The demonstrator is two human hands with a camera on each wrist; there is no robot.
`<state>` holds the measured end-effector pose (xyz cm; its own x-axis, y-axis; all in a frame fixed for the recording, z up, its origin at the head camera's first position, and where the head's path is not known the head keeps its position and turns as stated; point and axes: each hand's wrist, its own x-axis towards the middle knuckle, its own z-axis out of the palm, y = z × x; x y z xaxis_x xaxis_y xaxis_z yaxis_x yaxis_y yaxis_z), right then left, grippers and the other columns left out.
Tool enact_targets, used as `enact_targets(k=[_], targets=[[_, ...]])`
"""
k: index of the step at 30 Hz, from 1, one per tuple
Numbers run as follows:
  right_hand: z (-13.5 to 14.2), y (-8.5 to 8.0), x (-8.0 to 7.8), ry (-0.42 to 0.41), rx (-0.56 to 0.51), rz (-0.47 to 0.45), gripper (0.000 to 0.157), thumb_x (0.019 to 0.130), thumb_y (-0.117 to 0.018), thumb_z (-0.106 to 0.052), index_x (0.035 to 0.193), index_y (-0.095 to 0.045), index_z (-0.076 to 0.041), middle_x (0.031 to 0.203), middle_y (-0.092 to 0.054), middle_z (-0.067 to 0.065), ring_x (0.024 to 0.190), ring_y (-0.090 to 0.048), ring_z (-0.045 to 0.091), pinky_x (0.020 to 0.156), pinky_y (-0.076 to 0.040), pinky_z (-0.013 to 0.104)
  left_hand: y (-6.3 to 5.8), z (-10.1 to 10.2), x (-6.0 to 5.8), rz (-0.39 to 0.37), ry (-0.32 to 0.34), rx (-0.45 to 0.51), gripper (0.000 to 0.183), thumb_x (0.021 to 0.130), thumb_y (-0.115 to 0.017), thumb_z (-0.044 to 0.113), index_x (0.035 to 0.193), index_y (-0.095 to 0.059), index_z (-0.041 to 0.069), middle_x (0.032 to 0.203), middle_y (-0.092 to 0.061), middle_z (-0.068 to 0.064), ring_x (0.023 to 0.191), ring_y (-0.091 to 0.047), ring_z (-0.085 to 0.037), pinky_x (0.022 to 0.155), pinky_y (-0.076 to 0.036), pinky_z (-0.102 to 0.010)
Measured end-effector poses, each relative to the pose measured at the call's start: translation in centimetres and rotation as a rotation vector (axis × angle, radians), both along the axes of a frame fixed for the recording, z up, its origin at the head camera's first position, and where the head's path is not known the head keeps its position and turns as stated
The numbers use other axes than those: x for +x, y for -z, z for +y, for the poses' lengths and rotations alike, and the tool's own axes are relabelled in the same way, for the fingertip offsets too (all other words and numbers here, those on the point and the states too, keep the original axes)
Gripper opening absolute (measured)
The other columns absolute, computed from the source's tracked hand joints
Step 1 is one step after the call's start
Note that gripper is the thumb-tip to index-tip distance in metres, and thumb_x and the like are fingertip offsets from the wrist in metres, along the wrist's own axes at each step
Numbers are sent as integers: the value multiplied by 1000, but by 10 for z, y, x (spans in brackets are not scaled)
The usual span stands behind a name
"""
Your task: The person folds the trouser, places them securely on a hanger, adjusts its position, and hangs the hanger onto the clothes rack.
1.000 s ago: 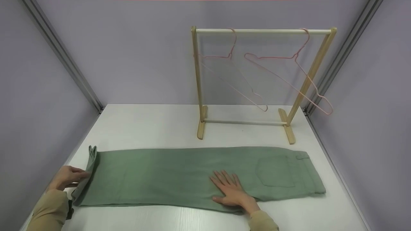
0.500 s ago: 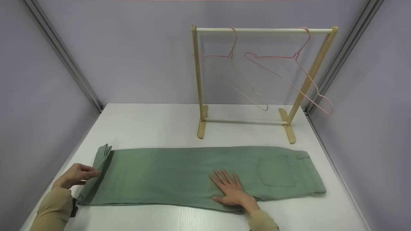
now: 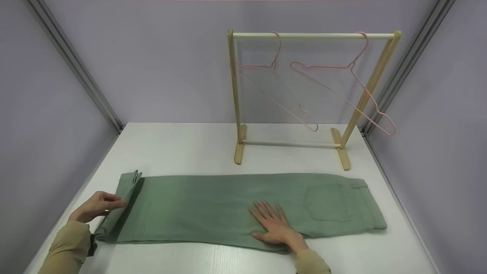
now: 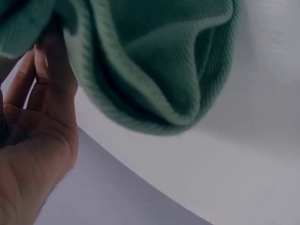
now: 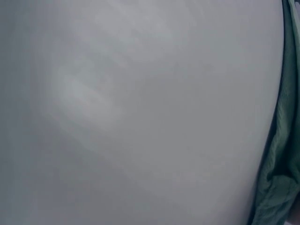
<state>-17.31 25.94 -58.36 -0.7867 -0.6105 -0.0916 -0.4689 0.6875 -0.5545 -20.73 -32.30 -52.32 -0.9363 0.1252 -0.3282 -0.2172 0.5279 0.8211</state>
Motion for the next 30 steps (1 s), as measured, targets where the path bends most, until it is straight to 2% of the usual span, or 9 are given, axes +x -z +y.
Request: enact_targets(k=[2,4,11,15,18,25,30], targets=[[0,0,0,2,-5,0,76,98,-58,-43,159,-27,-11,168,-15,21,159,3,32,116,5,74,-1,2,-1,15,30,8,31,94,-69,20,106,-71,-8,74,-50,5,71,-52,-12,66,-51,-27],[1,0,0,0,-6,3,75,98,-58,-42,159,-27,-11,168,-16,20,160,3,29,116,4,74,-1,5,-3,23,48,12,29,94,-69,20,103,-71,-7,72,-49,5,69,-51,-11,65,-50,-26],[0,0,-1,3,10,-19,77,98,-58,-42,159,-25,-9,168,-13,22,153,-3,52,116,6,73,0,15,-8,71,143,-45,23,97,-67,23,85,-64,4,71,-48,6,68,-46,-11,62,-43,-25],[0,1,-2,5,15,-23,78,98,-58,-43,160,-24,-9,169,-13,21,153,-3,52,116,6,73,-1,19,-10,84,202,-1,24,98,-66,23,81,-58,8,70,-46,6,66,-44,-9,61,-40,-24],[1,1,-2,2,10,-21,77,98,-58,-42,160,-24,-9,169,-13,21,153,-3,53,116,6,73,-1,24,-12,89,233,22,23,97,-67,23,82,-59,7,70,-46,7,66,-44,-9,60,-40,-24],[-1,0,-1,3,23,-26,78,98,-57,-44,160,-24,-11,169,-13,20,153,-2,52,117,6,72,3,33,-13,77,283,49,21,97,-67,22,84,-60,7,72,-46,6,65,-43,-7,59,-38,-22],[-1,0,-1,2,12,-31,77,99,-58,-43,160,-25,-10,168,-14,22,153,-3,53,116,6,73,3,38,-14,99,305,59,21,97,-66,21,87,-63,3,74,-48,6,68,-45,-7,61,-40,-23]])
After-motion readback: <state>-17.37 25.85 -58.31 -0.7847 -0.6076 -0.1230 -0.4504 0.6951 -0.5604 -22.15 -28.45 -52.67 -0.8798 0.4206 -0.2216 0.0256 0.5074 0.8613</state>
